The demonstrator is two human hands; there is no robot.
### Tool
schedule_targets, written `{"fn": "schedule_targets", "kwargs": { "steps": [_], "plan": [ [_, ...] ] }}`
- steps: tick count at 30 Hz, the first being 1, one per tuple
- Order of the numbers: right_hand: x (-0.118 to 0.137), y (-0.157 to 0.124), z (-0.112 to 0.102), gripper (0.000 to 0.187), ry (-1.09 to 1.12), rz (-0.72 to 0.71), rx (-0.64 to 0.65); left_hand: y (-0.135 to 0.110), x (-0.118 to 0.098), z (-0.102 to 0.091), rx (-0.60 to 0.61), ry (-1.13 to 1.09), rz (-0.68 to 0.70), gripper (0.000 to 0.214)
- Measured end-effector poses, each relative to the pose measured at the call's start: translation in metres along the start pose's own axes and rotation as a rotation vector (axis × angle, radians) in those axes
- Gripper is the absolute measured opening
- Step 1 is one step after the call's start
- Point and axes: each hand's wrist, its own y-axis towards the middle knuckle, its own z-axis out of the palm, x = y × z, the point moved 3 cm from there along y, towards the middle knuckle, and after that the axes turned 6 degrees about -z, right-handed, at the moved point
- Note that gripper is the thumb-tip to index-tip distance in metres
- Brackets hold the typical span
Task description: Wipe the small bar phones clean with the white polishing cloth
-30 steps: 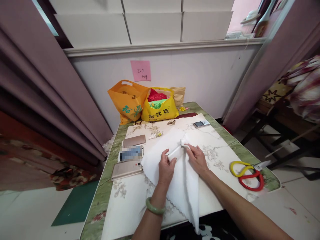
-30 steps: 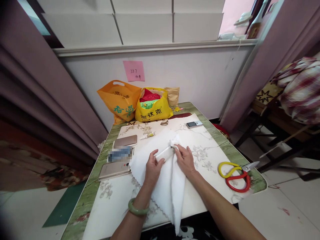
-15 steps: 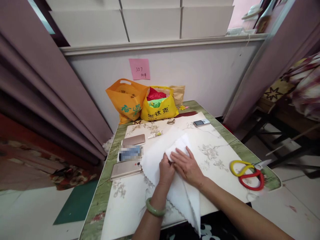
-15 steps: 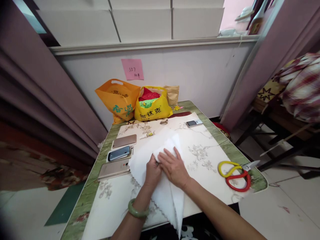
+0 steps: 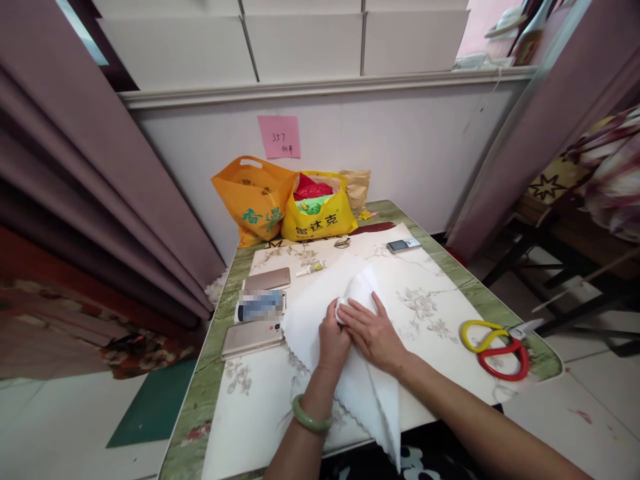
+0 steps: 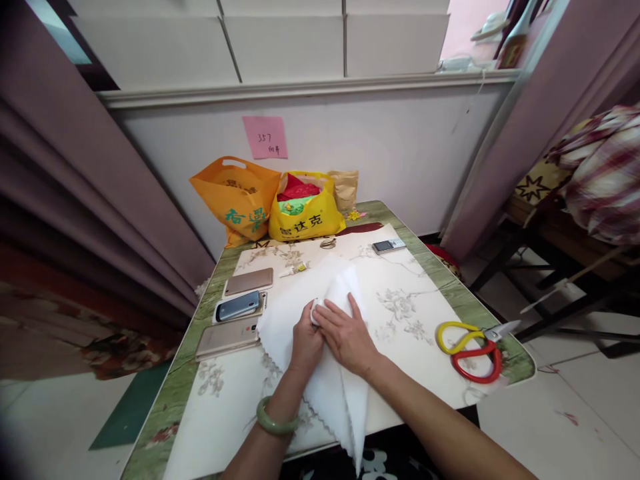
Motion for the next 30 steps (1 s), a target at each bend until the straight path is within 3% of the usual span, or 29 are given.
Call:
{"fn": "schedule_targets", "kwargs": {
  "steps": [6,12,18,24,30],
  "plan": [
    [-0.030,0.003,-0.004,0.040,-0.122,0.261,-0.081,-0.001,-0.005,0.003,0.090,-0.112,0.020,0.053],
    [-0.004,-0.002,0.001,0.044,-0.055,0.025,0.006,-0.001,-0.006,-0.001,0.019,-0.014,0.010,0.053],
    [-0.032,-0.002,-0.002,0.042,-0.163,0.293,-0.085,-0.001,-0.005,0.002,0.085,-0.101,0.005,0.054],
    [-0.009,-0.006,0.007,0.049,-0.030,0.086,-0.017,0.000,-0.007,0.000,0.043,-0.038,0.027,0.050],
    [-0.033,-0.002,0.022,0.050,0.080,0.347,-0.132,-0.001,-0.014,-0.001,0.067,-0.078,0.015,0.043]
  ]
}}
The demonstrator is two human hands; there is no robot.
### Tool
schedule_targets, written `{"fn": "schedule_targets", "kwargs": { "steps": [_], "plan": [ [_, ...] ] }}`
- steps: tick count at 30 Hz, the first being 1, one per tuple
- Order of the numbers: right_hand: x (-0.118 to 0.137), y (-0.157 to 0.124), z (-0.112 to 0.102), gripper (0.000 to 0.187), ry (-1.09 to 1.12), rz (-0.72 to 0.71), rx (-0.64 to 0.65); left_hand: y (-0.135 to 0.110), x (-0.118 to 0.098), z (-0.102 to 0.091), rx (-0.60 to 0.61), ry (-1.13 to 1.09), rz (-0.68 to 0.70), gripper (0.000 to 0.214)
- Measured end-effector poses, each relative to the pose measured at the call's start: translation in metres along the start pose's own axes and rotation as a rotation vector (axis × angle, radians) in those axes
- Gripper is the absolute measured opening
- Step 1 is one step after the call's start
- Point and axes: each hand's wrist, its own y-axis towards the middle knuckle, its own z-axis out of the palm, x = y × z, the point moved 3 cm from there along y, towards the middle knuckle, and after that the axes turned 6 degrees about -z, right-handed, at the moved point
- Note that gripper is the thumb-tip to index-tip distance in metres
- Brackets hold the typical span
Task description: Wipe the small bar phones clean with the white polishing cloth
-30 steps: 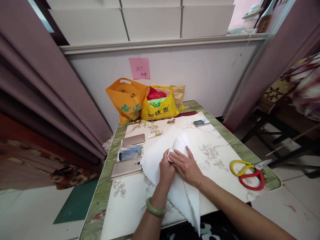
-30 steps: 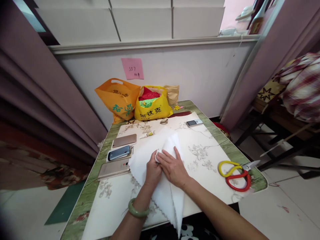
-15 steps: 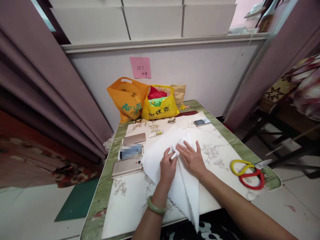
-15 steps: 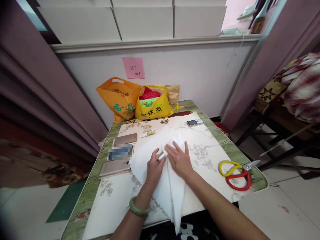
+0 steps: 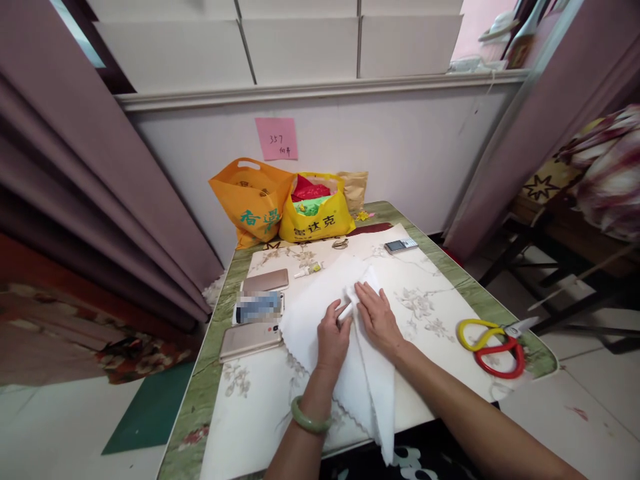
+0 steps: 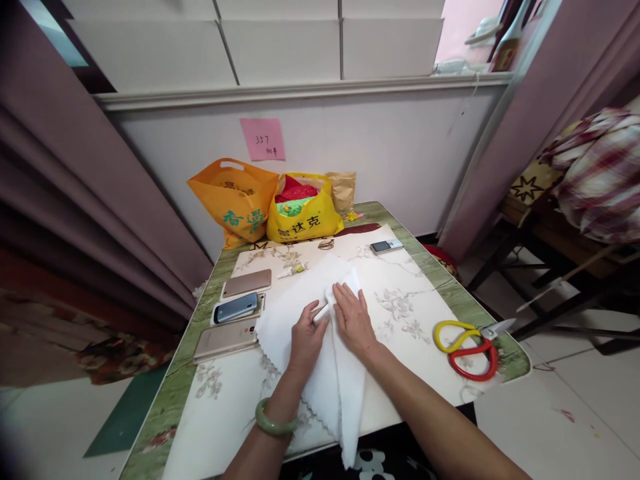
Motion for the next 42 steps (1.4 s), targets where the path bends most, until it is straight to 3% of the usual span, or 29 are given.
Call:
{"fn": "schedule_targets", "kwargs": {
  "steps": [5,14,19,23,26,35,38,42],
  "plan": [
    [-0.013,0.002,0.007,0.053,0.090,0.209,-0.026,0.000,-0.002,-0.001,-0.020,0.024,0.027,0.036],
    [-0.010,0.000,0.007,0.052,-0.166,0.262,0.024,0.000,-0.002,-0.001,-0.024,0.055,0.037,0.034],
    [-0.014,-0.001,0.007,0.049,-0.141,0.282,0.016,0.000,0.001,-0.001,-0.030,0.059,0.038,0.034],
    [-0.015,-0.002,0.000,0.050,-0.077,0.156,-0.065,0.000,0.001,-0.001,-0.036,0.055,0.055,0.033],
    [-0.007,-0.003,-0.009,0.054,-0.144,0.030,-0.055,0.000,0.000,0.000,-0.046,0.067,0.048,0.033],
    [0.056,-0.016,-0.018,0.052,-0.153,-0.284,0.031,-0.002,-0.002,-0.003,-0.060,0.145,-0.033,0.029],
    [0.046,-0.013,-0.021,0.052,-0.168,-0.253,0.045,-0.002,-0.002,-0.002,-0.061,0.134,-0.020,0.041],
    [0.012,0.001,-0.024,0.055,-0.223,-0.121,0.057,-0.001,0.001,0.001,-0.019,0.054,0.010,0.045]
  ]
}}
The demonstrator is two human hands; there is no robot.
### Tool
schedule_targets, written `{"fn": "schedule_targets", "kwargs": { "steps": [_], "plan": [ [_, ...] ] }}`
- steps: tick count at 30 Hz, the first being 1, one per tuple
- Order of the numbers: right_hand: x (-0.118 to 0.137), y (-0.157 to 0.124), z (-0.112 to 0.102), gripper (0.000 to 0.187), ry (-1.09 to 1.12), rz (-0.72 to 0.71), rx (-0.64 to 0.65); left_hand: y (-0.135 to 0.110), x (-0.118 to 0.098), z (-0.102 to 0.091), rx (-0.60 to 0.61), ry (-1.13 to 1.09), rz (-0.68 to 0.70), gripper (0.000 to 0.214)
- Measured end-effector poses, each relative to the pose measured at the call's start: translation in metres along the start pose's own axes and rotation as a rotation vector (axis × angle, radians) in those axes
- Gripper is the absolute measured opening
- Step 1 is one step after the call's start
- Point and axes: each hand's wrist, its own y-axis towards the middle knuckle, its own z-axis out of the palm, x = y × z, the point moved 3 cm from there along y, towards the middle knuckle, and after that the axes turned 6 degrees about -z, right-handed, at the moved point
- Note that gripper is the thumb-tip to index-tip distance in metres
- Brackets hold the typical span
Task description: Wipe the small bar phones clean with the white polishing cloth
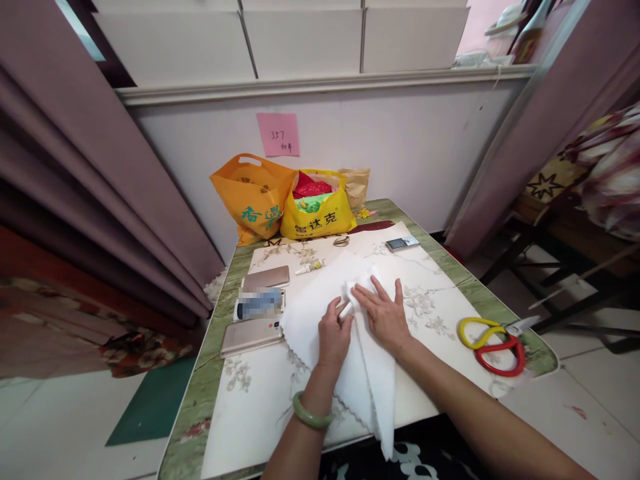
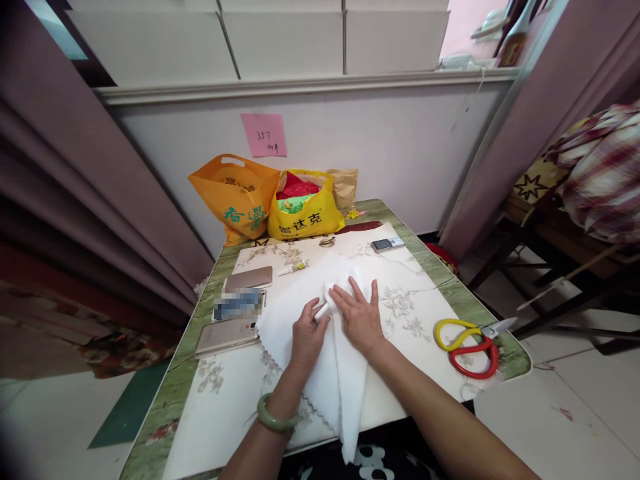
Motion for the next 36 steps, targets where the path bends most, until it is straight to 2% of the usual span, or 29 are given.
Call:
{"fn": "schedule_targets", "kwargs": {
  "steps": [3,6,9,12,16,18,21,23,26,28,32,36],
  "plan": [
    [-0.022,0.002,0.010,0.054,-0.014,0.133,0.002,0.000,0.000,0.000,-0.009,-0.014,0.000,0.043],
    [-0.034,-0.005,0.025,0.045,0.073,0.253,0.037,-0.001,-0.001,-0.001,-0.021,-0.021,0.003,0.040],
    [-0.036,-0.013,0.034,0.040,0.138,0.276,0.064,0.000,-0.002,-0.001,-0.029,-0.007,0.012,0.038],
    [-0.036,-0.014,0.034,0.037,0.144,0.274,0.071,0.000,-0.001,-0.001,-0.040,0.004,0.026,0.038],
    [-0.034,-0.005,0.024,0.038,0.237,0.364,0.027,0.001,0.000,-0.001,-0.031,0.002,0.042,0.035],
    [-0.026,0.000,0.016,0.039,0.249,0.337,-0.011,0.001,-0.001,-0.001,-0.027,0.002,0.045,0.034],
    [0.002,0.001,0.006,0.041,0.194,0.112,-0.016,0.001,-0.001,-0.001,-0.028,0.007,0.042,0.035],
    [0.023,-0.003,0.001,0.046,0.162,-0.041,0.006,0.000,0.000,-0.001,-0.035,0.043,0.017,0.028],
    [0.037,-0.010,-0.001,0.051,0.111,-0.148,0.032,0.000,0.003,-0.002,-0.047,0.090,-0.038,0.018],
    [0.031,-0.009,-0.001,0.052,0.065,-0.140,0.048,0.000,0.002,-0.001,-0.043,0.072,-0.037,0.023],
    [0.001,0.000,0.002,0.056,-0.036,-0.001,0.058,0.000,-0.002,-0.001,-0.020,0.008,0.019,0.037],
    [-0.006,0.005,0.014,0.058,-0.057,0.077,0.018,0.001,-0.002,-0.001,-0.022,0.018,0.044,0.035]
  ]
}}
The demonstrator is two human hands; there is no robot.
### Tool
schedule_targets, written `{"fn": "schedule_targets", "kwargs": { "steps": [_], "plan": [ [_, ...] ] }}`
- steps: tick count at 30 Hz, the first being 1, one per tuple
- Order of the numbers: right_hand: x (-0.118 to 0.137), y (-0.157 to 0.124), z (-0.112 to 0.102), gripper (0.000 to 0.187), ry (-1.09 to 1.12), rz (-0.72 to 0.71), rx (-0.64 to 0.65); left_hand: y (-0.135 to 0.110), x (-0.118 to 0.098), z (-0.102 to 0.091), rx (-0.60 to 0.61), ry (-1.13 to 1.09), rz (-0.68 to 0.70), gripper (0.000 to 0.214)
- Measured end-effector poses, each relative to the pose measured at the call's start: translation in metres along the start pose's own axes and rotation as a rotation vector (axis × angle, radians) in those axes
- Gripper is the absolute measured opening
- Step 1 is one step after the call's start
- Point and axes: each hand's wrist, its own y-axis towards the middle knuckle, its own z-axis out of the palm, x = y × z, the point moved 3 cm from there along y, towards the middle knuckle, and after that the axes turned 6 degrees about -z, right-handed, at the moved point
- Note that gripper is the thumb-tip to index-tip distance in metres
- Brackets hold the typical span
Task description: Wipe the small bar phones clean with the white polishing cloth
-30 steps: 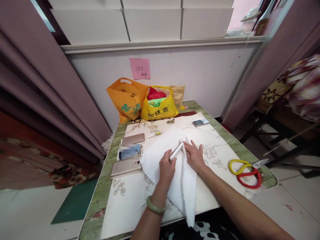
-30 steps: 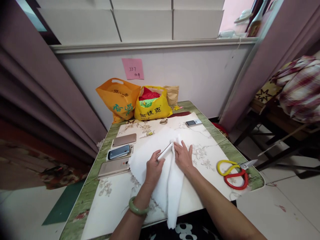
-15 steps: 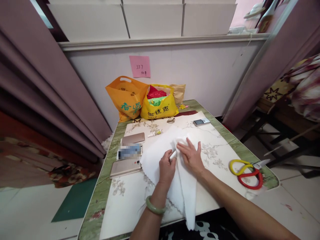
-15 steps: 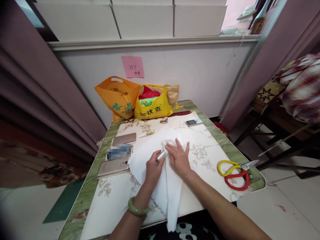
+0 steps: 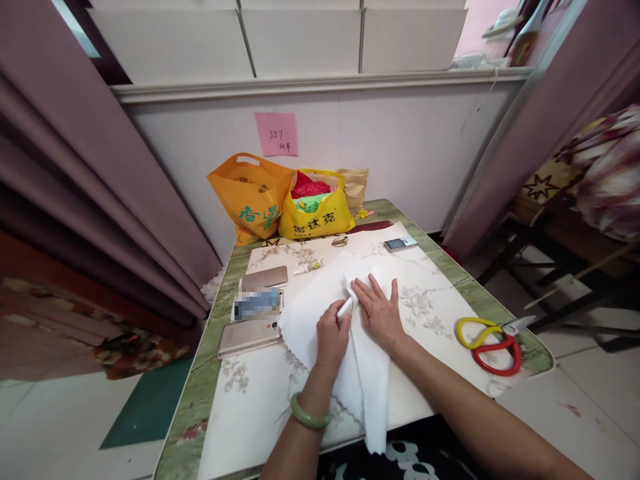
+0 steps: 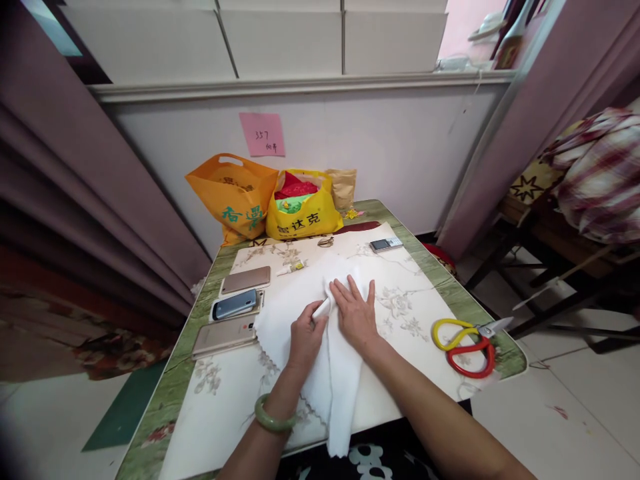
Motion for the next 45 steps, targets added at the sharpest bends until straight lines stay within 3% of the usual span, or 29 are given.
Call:
{"fn": "schedule_targets", "kwargs": {
  "steps": [5,10,14,16,20,23,25,28,30,34,38,42,45],
  "plan": [
    [0.005,-0.006,0.009,0.048,0.103,0.047,-0.102,-0.001,-0.001,-0.003,-0.011,-0.055,0.030,0.030],
    [0.000,-0.008,-0.002,0.041,0.190,0.013,-0.203,-0.003,-0.003,-0.005,-0.001,-0.214,-0.076,0.031],
    [-0.011,-0.004,-0.011,0.026,0.346,0.039,-0.300,-0.005,-0.002,0.002,0.102,-0.525,-0.213,0.036],
    [-0.020,-0.003,-0.017,0.022,0.460,0.134,-0.378,-0.005,-0.002,0.003,0.123,-0.691,-0.306,0.035],
    [-0.034,-0.005,-0.035,0.028,0.619,0.416,-0.589,-0.004,-0.002,-0.002,0.106,-1.124,-0.538,0.028],
    [-0.026,-0.005,-0.046,0.028,0.619,0.415,-0.632,-0.003,-0.005,-0.006,0.100,-1.348,-0.689,0.020],
    [-0.011,-0.005,-0.046,0.025,0.618,0.294,-0.562,-0.002,-0.005,-0.006,0.098,-1.399,-0.742,0.016],
    [0.018,-0.007,-0.033,0.028,0.570,-0.010,-0.284,-0.004,-0.001,-0.002,0.048,-1.365,-0.748,0.012],
    [0.031,-0.010,-0.023,0.034,0.486,-0.142,-0.164,-0.005,0.002,0.000,0.007,-1.325,-0.716,0.016],
    [0.030,-0.012,-0.011,0.042,0.302,-0.120,-0.154,-0.004,0.000,0.004,0.043,-1.371,-0.711,0.023],
    [0.033,-0.011,0.000,0.053,0.164,-0.174,0.039,-0.002,-0.003,0.003,0.050,-1.441,-0.809,0.029],
    [0.052,-0.019,0.003,0.071,0.089,-0.127,0.123,-0.003,-0.002,0.004,0.120,-1.457,-0.816,0.045],
    [0.069,-0.025,0.001,0.081,0.136,-0.213,0.164,-0.007,0.003,0.007,0.130,-1.452,-0.902,0.047]
  ]
}}
